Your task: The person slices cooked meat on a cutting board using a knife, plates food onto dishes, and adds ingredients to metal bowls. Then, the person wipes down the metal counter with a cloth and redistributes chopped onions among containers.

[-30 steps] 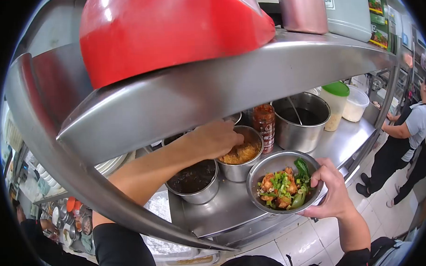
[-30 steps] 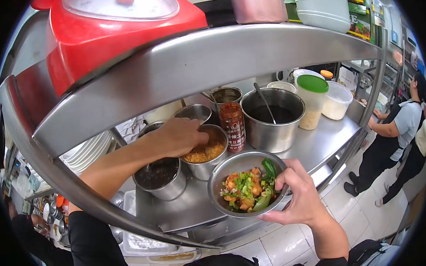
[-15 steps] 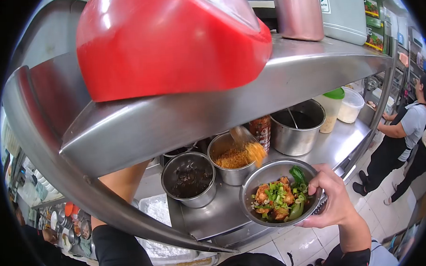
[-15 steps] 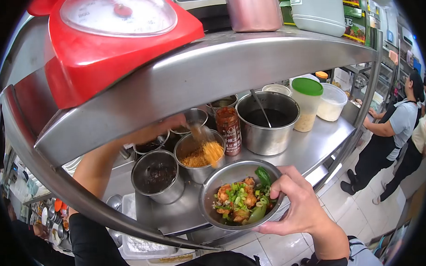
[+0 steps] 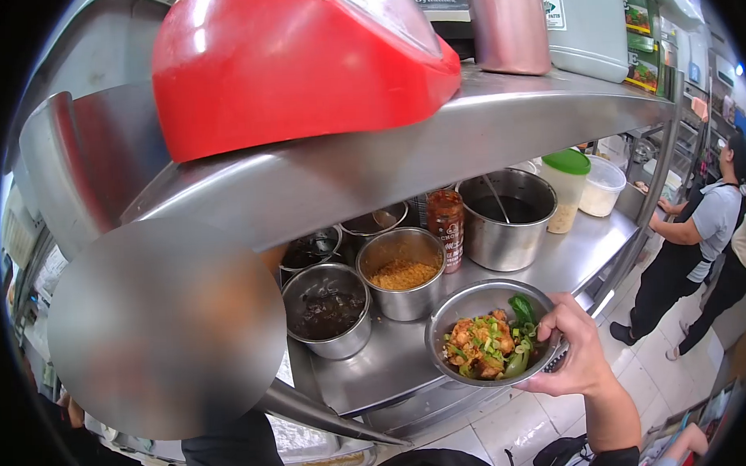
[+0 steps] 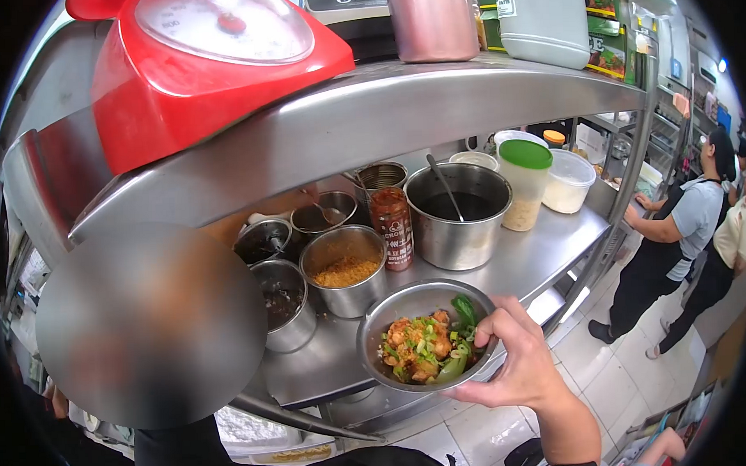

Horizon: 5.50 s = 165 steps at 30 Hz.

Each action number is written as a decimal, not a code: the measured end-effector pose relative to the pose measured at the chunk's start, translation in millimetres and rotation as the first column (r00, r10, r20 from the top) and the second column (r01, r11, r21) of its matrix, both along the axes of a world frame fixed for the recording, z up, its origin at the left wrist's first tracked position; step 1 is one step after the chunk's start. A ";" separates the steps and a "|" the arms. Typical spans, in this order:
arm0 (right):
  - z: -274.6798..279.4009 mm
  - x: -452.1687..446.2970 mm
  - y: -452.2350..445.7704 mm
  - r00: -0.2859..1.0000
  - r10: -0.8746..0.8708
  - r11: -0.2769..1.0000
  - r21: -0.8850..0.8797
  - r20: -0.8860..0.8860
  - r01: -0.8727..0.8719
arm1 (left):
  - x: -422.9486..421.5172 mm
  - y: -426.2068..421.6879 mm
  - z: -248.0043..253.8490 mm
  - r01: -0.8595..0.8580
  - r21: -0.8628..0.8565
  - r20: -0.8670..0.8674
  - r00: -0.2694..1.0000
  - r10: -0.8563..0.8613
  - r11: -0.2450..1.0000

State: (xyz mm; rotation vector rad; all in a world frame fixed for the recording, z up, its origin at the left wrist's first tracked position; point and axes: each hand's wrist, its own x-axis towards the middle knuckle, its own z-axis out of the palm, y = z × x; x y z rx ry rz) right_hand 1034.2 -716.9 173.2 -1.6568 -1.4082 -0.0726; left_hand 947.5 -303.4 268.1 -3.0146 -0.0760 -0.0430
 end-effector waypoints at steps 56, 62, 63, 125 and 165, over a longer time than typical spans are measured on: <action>-256.9 -1091.9 316.6 -0.387 0.922 -0.355 -0.342 0.029 -0.870 | -1138.5 -347.5 -378.1 0.459 -0.888 -0.369 -0.652 0.663 -0.043; -353.0 -1269.7 441.6 -0.084 0.981 0.019 -0.523 0.173 -0.852 | -1266.8 -452.7 -388.1 0.406 -0.899 -0.368 -0.904 0.217 0.163; -366.2 -1289.5 459.2 0.000 0.989 0.083 -0.563 0.146 -0.822 | -1293.2 -465.9 -395.9 0.417 -0.898 -0.392 -0.903 0.175 0.141; -460.6 -2022.2 474.9 0.991 -0.129 -0.045 -0.998 -0.036 -0.042 | -2718.8 698.0 -303.0 0.261 -0.963 -0.086 -0.524 0.847 0.063; -297.2 -2042.5 565.0 0.795 -0.600 0.430 -0.800 0.092 0.418 | -2564.6 701.6 -283.0 -0.620 -0.752 0.100 0.225 0.969 0.222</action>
